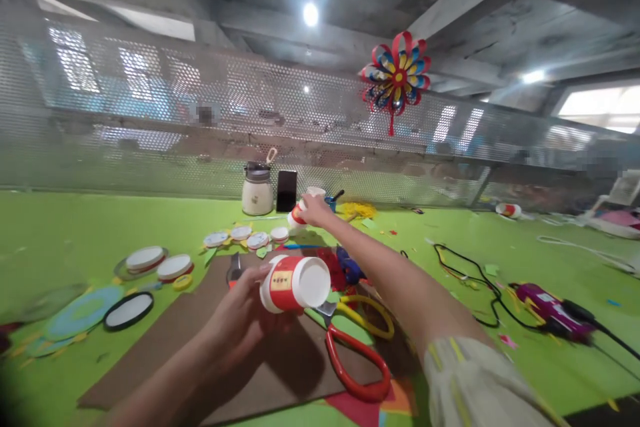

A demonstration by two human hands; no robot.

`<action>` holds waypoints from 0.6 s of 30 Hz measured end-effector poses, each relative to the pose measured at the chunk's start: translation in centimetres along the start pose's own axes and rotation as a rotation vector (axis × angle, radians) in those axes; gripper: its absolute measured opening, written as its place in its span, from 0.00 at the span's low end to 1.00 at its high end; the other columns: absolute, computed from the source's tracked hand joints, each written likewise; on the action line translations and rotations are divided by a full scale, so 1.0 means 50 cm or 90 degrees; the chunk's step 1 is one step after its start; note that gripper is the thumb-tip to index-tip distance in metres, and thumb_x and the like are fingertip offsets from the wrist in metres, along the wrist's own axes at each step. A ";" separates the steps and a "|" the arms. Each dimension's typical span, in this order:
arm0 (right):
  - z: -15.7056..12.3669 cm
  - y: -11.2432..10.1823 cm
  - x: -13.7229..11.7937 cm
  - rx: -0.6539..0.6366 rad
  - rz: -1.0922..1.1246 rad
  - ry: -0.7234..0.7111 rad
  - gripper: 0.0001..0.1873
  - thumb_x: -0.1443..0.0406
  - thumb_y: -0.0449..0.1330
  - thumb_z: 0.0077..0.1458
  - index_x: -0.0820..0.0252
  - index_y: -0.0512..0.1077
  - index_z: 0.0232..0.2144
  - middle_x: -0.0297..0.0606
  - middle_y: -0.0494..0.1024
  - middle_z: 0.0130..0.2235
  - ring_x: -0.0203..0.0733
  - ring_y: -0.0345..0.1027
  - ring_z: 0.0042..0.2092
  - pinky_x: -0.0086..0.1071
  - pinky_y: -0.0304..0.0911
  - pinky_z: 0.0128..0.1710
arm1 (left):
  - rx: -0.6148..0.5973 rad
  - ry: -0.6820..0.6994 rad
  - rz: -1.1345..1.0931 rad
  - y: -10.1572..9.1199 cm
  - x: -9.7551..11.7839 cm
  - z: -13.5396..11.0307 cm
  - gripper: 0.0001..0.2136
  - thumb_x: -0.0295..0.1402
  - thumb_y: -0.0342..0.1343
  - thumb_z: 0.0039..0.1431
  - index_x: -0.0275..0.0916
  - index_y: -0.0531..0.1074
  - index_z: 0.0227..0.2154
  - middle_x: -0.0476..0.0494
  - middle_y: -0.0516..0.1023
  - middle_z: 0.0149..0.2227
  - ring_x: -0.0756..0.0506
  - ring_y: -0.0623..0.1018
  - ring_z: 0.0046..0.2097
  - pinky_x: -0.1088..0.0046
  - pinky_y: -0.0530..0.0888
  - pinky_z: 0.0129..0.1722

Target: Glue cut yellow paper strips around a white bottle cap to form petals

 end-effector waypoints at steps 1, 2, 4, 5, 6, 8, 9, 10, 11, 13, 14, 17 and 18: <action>0.018 0.020 -0.025 -0.013 -0.015 -0.021 0.18 0.61 0.57 0.61 0.61 0.66 0.52 0.43 0.70 0.52 0.46 0.69 0.48 0.45 0.68 0.46 | -0.004 0.007 -0.006 0.001 0.004 -0.001 0.18 0.38 0.46 0.60 0.34 0.69 0.49 0.43 0.77 0.25 0.45 0.76 0.24 0.73 0.70 0.19; 0.033 0.039 -0.050 -0.025 -0.026 -0.039 0.18 0.61 0.57 0.61 0.61 0.66 0.52 0.43 0.70 0.52 0.46 0.69 0.48 0.45 0.68 0.46 | -0.009 0.009 -0.013 0.001 0.007 -0.002 0.18 0.37 0.46 0.61 0.34 0.70 0.48 0.43 0.77 0.26 0.46 0.75 0.24 0.74 0.69 0.19; 0.057 0.077 -0.092 -0.050 -0.043 -0.069 0.18 0.61 0.57 0.61 0.61 0.66 0.52 0.43 0.70 0.52 0.46 0.69 0.48 0.45 0.68 0.46 | -0.007 0.001 -0.027 -0.004 0.007 -0.002 0.17 0.37 0.46 0.61 0.34 0.71 0.47 0.43 0.78 0.27 0.47 0.74 0.24 0.74 0.70 0.21; 0.068 0.095 -0.108 -0.066 -0.051 -0.081 0.18 0.61 0.57 0.61 0.61 0.66 0.52 0.43 0.70 0.52 0.46 0.69 0.48 0.45 0.68 0.46 | -0.002 -0.009 -0.032 -0.008 0.004 -0.003 0.17 0.37 0.46 0.61 0.34 0.71 0.47 0.43 0.78 0.28 0.48 0.74 0.24 0.74 0.70 0.22; 0.077 0.112 -0.122 -0.085 -0.058 -0.092 0.18 0.61 0.57 0.61 0.61 0.66 0.52 0.43 0.70 0.52 0.46 0.69 0.48 0.45 0.68 0.46 | 0.006 -0.018 -0.035 -0.011 0.001 -0.003 0.18 0.38 0.46 0.60 0.34 0.72 0.47 0.43 0.78 0.28 0.48 0.74 0.25 0.74 0.71 0.23; 0.094 0.143 -0.142 -0.130 -0.068 -0.111 0.17 0.61 0.57 0.61 0.60 0.67 0.51 0.43 0.70 0.52 0.45 0.69 0.48 0.44 0.68 0.45 | 0.020 -0.032 -0.035 -0.015 -0.003 -0.004 0.18 0.39 0.47 0.60 0.33 0.73 0.45 0.43 0.78 0.28 0.48 0.74 0.25 0.75 0.69 0.23; 0.101 0.157 -0.149 -0.154 -0.072 -0.121 0.17 0.61 0.57 0.61 0.60 0.67 0.51 0.43 0.71 0.51 0.45 0.69 0.48 0.44 0.68 0.45 | 0.024 -0.038 -0.036 -0.015 -0.005 -0.005 0.18 0.39 0.47 0.60 0.33 0.73 0.45 0.43 0.78 0.28 0.48 0.74 0.25 0.76 0.68 0.22; 0.107 0.169 -0.154 -0.175 -0.074 -0.130 0.17 0.61 0.57 0.61 0.60 0.67 0.51 0.43 0.71 0.51 0.45 0.69 0.47 0.44 0.68 0.45 | 0.025 -0.042 -0.035 -0.013 -0.006 -0.006 0.18 0.39 0.47 0.60 0.33 0.73 0.45 0.43 0.78 0.27 0.49 0.73 0.24 0.76 0.68 0.21; 0.111 0.178 -0.159 -0.194 -0.075 -0.138 0.17 0.61 0.57 0.61 0.60 0.67 0.51 0.43 0.71 0.51 0.45 0.69 0.47 0.43 0.68 0.45 | 0.025 -0.044 -0.033 -0.012 -0.006 -0.007 0.18 0.39 0.46 0.60 0.33 0.73 0.45 0.43 0.78 0.27 0.49 0.73 0.23 0.77 0.67 0.21; 0.116 0.191 -0.166 -0.217 -0.073 -0.154 0.16 0.61 0.57 0.61 0.60 0.67 0.51 0.42 0.71 0.51 0.45 0.69 0.47 0.43 0.68 0.45 | 0.026 -0.043 -0.029 -0.009 -0.004 -0.009 0.18 0.38 0.45 0.61 0.33 0.74 0.45 0.43 0.78 0.27 0.48 0.73 0.23 0.76 0.67 0.21; 0.117 0.195 -0.168 -0.220 -0.070 -0.161 0.17 0.61 0.57 0.61 0.60 0.67 0.51 0.42 0.71 0.51 0.45 0.69 0.47 0.43 0.68 0.45 | 0.021 -0.038 -0.029 -0.007 -0.001 -0.009 0.18 0.38 0.45 0.61 0.33 0.74 0.45 0.43 0.78 0.26 0.48 0.74 0.24 0.76 0.68 0.21; 0.115 0.191 -0.168 -0.201 -0.056 -0.172 0.17 0.61 0.57 0.61 0.61 0.67 0.51 0.42 0.71 0.51 0.46 0.69 0.48 0.44 0.68 0.45 | 0.000 -0.022 -0.039 0.000 0.003 -0.006 0.18 0.36 0.45 0.61 0.33 0.73 0.46 0.43 0.78 0.27 0.47 0.75 0.26 0.75 0.68 0.20; 0.114 0.185 -0.164 -0.189 -0.050 -0.171 0.17 0.61 0.57 0.61 0.61 0.67 0.51 0.43 0.70 0.51 0.46 0.69 0.48 0.44 0.68 0.45 | -0.001 -0.018 -0.044 -0.001 0.003 -0.004 0.17 0.36 0.45 0.61 0.33 0.73 0.46 0.43 0.78 0.27 0.46 0.76 0.26 0.76 0.69 0.20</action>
Point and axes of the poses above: each hand's wrist, its own z-axis towards the middle knuckle, its own y-axis out of the palm, x = y × z, the point moved 10 cm from there along z, towards the middle knuckle
